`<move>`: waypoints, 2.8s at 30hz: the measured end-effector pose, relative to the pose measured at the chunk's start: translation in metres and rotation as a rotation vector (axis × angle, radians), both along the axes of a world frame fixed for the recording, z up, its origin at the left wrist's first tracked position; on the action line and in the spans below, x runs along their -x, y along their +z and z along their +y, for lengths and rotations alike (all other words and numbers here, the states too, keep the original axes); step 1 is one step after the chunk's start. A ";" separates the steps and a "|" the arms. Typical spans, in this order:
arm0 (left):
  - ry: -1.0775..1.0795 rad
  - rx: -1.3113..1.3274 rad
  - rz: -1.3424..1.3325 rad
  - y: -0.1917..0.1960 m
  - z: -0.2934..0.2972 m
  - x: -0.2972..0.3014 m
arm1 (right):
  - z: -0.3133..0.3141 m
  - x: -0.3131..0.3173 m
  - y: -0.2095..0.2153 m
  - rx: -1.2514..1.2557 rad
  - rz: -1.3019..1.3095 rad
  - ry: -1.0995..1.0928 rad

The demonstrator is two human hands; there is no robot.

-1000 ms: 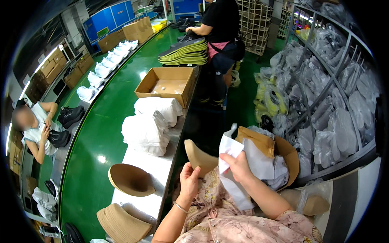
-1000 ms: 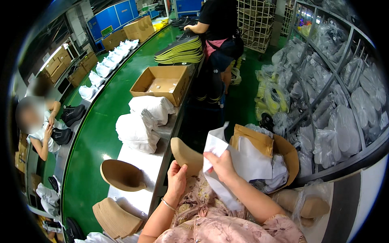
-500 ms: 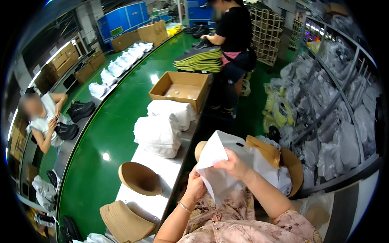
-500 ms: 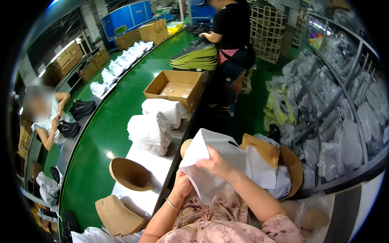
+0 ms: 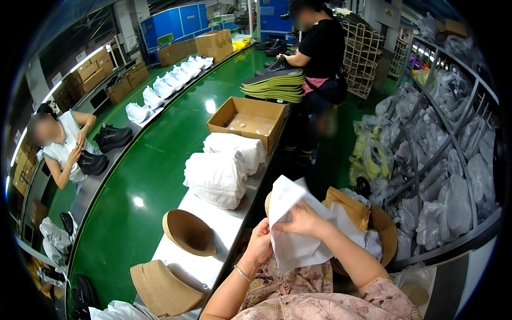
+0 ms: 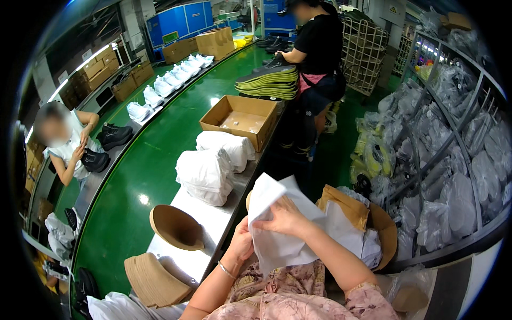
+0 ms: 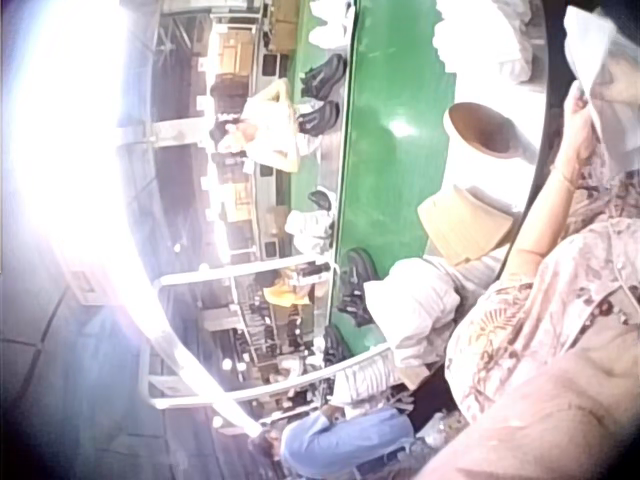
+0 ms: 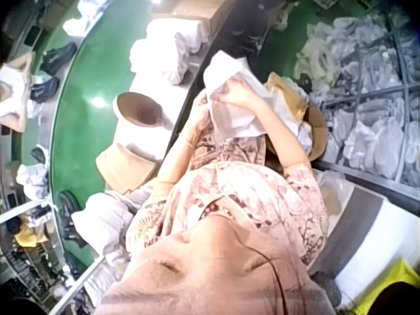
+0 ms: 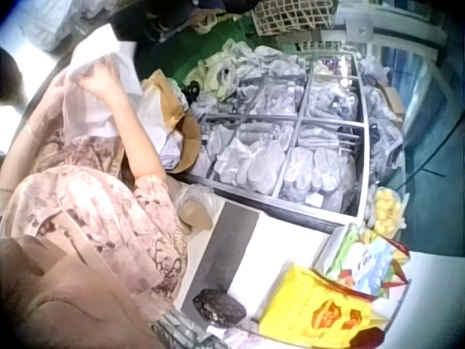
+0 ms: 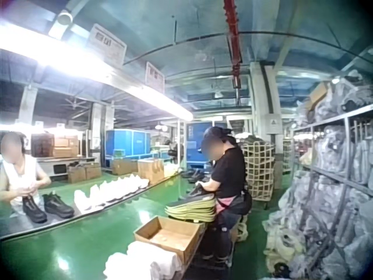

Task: The person wraps shoe lasts in protective paper, places them into a cardboard box on a conveyor, and handles finished shoes on the line.

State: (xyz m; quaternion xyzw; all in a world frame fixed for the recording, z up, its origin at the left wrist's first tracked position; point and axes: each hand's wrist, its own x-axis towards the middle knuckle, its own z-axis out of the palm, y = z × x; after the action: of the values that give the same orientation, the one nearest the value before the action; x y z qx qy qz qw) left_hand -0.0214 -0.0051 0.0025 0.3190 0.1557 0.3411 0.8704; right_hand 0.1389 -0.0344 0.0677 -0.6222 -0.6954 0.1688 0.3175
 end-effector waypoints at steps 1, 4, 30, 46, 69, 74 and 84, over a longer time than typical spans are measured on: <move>-0.013 0.004 -0.014 -0.003 0.001 0.001 | 0.003 -0.004 0.004 0.215 0.110 0.099; -0.071 0.011 -0.049 -0.006 0.006 0.007 | 0.003 -0.008 0.003 0.268 0.057 0.091; 0.660 -1.401 0.786 0.069 0.000 -0.015 | -0.010 0.014 -0.014 0.370 -0.715 -0.277; 0.722 -0.520 0.685 0.001 0.056 -0.007 | -0.033 0.015 -0.003 0.244 -0.560 -0.221; 0.224 0.108 -0.001 0.028 -0.009 -0.019 | -0.020 0.018 0.027 -0.048 0.155 -0.239; 0.262 0.070 0.129 0.028 -0.011 -0.015 | -0.019 -0.008 -0.004 0.127 0.820 -0.177; -0.193 0.106 -0.165 0.031 0.010 0.013 | -0.026 -0.001 0.005 0.279 1.571 -0.122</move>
State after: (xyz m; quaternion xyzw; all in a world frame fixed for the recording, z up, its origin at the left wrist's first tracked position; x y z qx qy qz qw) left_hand -0.0340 0.0046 0.0336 0.2569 0.0701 0.2720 0.9247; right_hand 0.1402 -0.0606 0.0722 -0.3921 -0.2058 0.6254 0.6425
